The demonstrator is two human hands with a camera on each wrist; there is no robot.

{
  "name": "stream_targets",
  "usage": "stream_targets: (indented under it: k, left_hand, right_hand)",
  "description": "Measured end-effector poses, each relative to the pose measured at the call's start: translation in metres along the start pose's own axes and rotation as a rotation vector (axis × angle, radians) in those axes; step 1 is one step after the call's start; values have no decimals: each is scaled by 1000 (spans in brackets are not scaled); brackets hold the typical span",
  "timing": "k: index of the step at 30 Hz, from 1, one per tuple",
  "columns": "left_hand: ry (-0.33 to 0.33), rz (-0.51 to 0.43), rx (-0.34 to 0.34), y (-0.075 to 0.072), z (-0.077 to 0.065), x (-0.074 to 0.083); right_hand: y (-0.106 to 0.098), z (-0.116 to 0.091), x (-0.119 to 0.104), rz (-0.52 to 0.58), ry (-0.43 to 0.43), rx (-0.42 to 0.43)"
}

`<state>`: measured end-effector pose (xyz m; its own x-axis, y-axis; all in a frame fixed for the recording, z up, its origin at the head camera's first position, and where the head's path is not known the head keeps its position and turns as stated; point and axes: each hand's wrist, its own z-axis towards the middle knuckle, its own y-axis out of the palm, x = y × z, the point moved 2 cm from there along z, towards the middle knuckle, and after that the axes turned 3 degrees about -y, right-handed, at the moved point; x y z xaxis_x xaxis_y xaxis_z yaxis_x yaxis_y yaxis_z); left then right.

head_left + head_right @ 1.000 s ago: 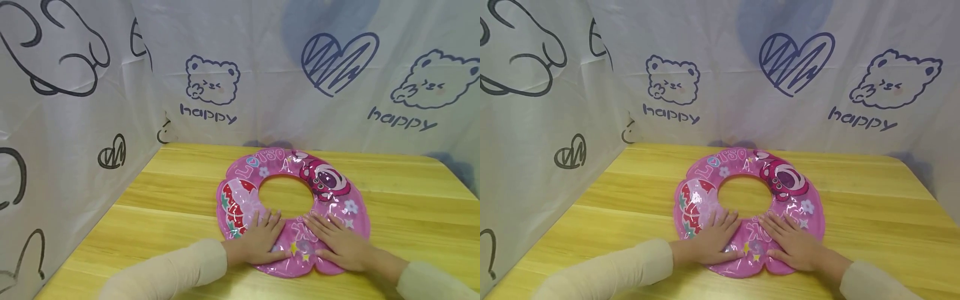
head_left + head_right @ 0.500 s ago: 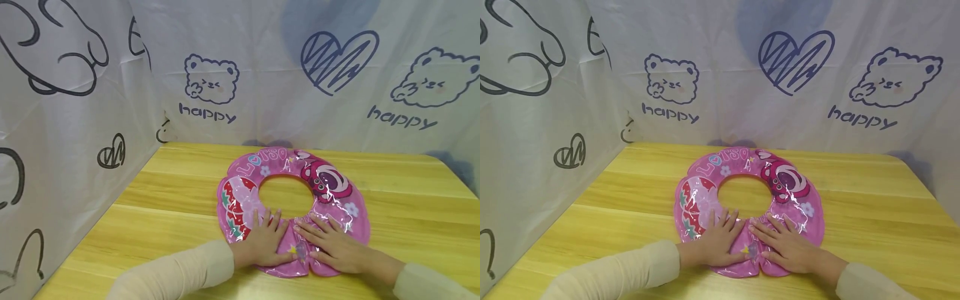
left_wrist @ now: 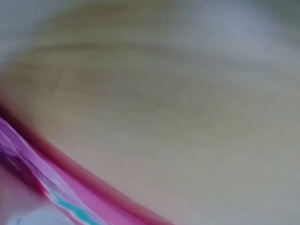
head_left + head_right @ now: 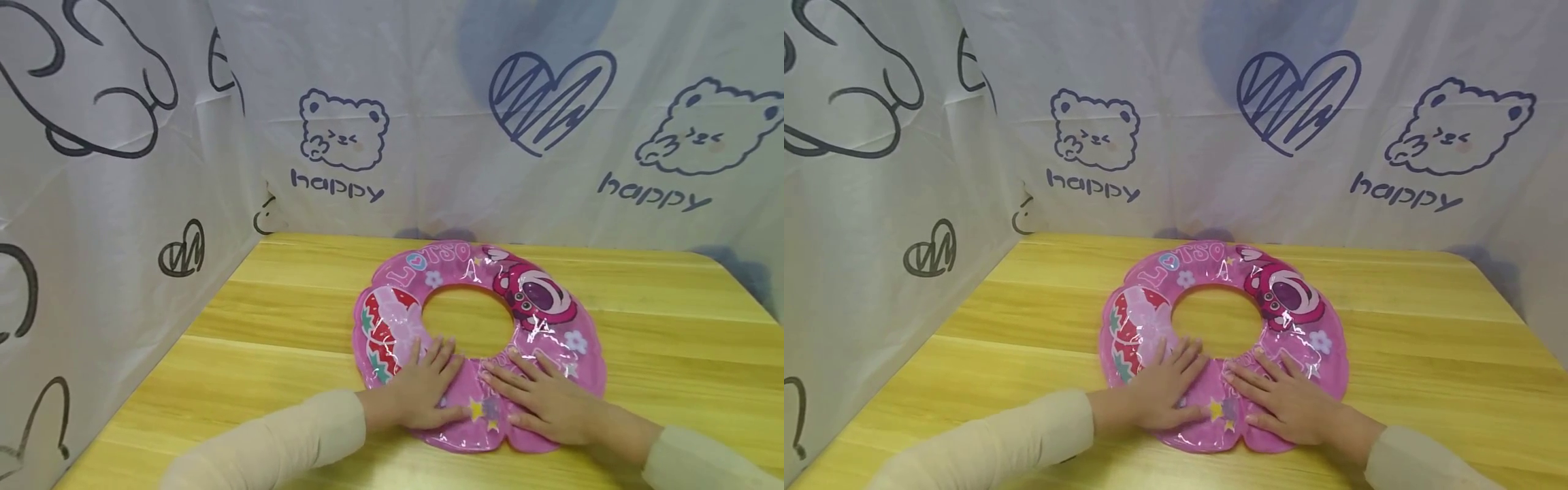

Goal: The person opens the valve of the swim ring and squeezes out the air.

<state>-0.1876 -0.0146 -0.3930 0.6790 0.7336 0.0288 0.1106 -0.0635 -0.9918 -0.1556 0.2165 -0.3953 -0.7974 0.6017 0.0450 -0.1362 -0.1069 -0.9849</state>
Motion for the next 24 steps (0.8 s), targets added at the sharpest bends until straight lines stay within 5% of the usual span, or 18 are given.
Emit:
stream_targets:
  k: [5, 12, 18, 24]
  left_hand:
    - [75, -1, 80, -10, -5, -35]
    - [18, 19, 79, -10, -9, -86]
    - [8, -12, -23, -4, -11, -80]
    - [-63, -50, -73, -3, -10, -64]
  right_hand:
    - [0, -8, 11, -34, 8, 52]
    - [0, -29, 45, 22, 117, 54]
    - [-1, -47, 76, 60, 244, -26]
    - [-15, -41, 87, 169, 366, -128]
